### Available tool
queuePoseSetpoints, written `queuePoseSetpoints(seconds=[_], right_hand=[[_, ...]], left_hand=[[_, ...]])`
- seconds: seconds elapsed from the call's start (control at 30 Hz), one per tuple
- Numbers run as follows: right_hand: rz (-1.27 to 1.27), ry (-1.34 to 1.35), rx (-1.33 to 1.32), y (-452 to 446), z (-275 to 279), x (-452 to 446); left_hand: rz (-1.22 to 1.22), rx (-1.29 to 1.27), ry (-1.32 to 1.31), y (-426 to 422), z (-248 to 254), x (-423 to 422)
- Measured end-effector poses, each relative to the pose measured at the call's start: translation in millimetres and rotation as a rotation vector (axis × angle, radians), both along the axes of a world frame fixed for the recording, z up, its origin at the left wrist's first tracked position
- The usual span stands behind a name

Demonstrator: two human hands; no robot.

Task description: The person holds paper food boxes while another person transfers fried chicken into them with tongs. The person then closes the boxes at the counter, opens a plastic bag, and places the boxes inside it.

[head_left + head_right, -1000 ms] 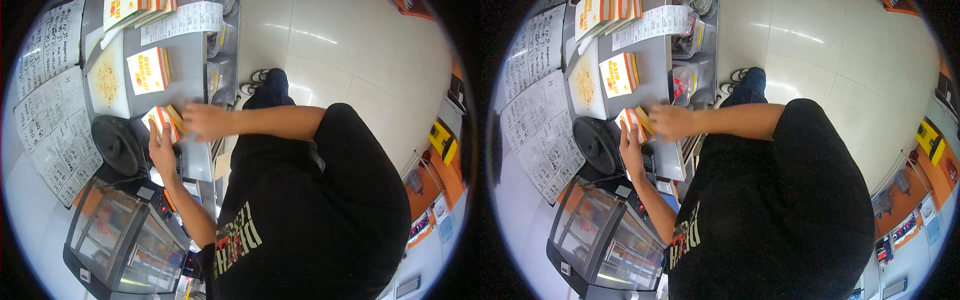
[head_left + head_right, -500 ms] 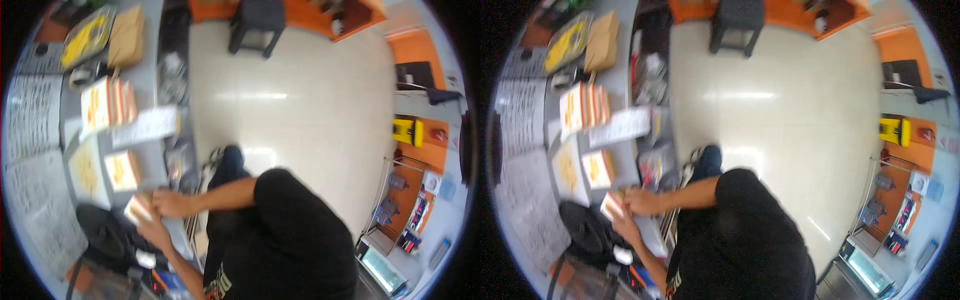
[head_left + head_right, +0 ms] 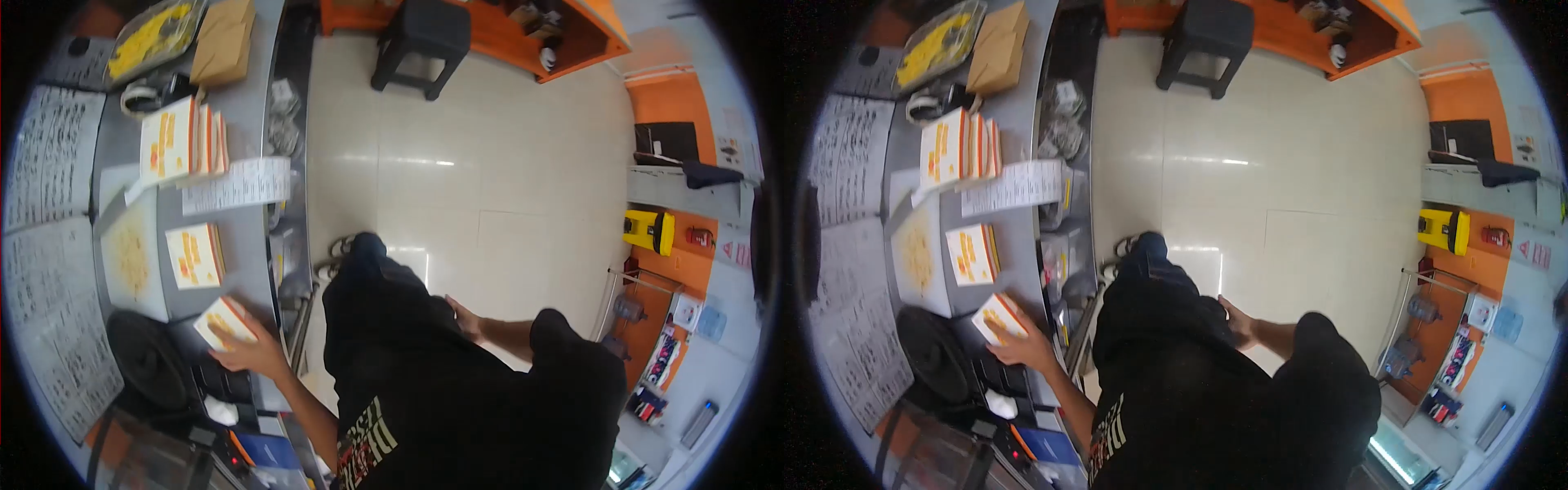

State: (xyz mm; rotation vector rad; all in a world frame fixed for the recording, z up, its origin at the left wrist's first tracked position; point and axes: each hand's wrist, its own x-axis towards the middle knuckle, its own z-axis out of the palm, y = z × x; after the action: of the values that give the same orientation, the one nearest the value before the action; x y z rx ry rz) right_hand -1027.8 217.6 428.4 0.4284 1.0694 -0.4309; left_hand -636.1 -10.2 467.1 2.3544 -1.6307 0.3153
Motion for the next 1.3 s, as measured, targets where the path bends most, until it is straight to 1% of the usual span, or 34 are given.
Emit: queuePoseSetpoints(seconds=[0.03,0.07,0.13,0.2,0.23,0.27,0.3,0.33,0.37,0.4,0.47,0.53,0.63,0.73,0.83,0.93,1.03,1.13,1.17,1.27,1.3], right_hand=[[-0.270,-0.111,0.124,11,7,4],[-0.340,-0.066,0.112,15,0,8],[-0.203,-0.015,0.088,12,-3,12],[-0.227,-0.134,0.084,4,-3,0],[-0.210,-0.079,0.050,-8,11,-4],[-0.194,-0.024,0.013,-21,22,-10],[-0.217,-0.133,-0.041,-27,18,-22],[-0.171,-0.067,-0.125,-42,24,-31],[-0.028,0.079,-0.199,-79,54,-36],[0.059,0.081,-0.169,-90,43,-49],[0.303,0.237,-0.273,-127,50,-58],[0.576,0.321,-0.419,-181,78,-48],[0.778,0.303,-0.450,-216,70,-42],[0.734,0.272,-0.443,-229,68,-40],[0.914,0.292,-0.478,-239,71,-40],[1.203,0.319,-0.537,-256,69,-41],[1.325,0.431,-0.745,-272,47,-41],[0.912,0.478,-0.935,-287,53,7],[1.164,0.417,-0.958,-299,58,15],[1.613,0.295,-0.989,-308,60,19],[1.528,0.308,-1.032,-298,59,9]], left_hand=[[0.012,0.002,-0.004,1,0,-1],[0.018,0.005,-0.011,0,1,0],[0.030,0.043,0.039,0,7,-5],[0.028,0.061,0.050,0,8,-2],[0.025,0.103,0.098,1,12,-2],[0.021,0.126,0.091,-1,17,-5],[0.029,0.135,0.095,-1,18,-5],[0.041,0.138,0.101,-2,18,-6],[0.047,0.137,0.101,-1,18,-8],[0.049,0.137,0.099,-1,18,-8],[0.047,0.143,0.102,-2,17,-8],[0.055,0.143,0.106,-2,18,-8],[0.028,0.128,0.074,-3,20,-10],[0.038,0.121,0.064,-5,18,-12],[0.048,0.136,0.089,-2,24,-15],[0.038,0.130,0.092,-3,22,-12],[0.015,0.110,0.109,-5,20,-12],[0.006,0.107,0.121,-4,22,-11],[-0.001,0.102,0.122,-5,22,-11],[-0.043,0.080,0.127,-3,20,-8],[-0.058,0.070,0.144,-2,22,-8]])
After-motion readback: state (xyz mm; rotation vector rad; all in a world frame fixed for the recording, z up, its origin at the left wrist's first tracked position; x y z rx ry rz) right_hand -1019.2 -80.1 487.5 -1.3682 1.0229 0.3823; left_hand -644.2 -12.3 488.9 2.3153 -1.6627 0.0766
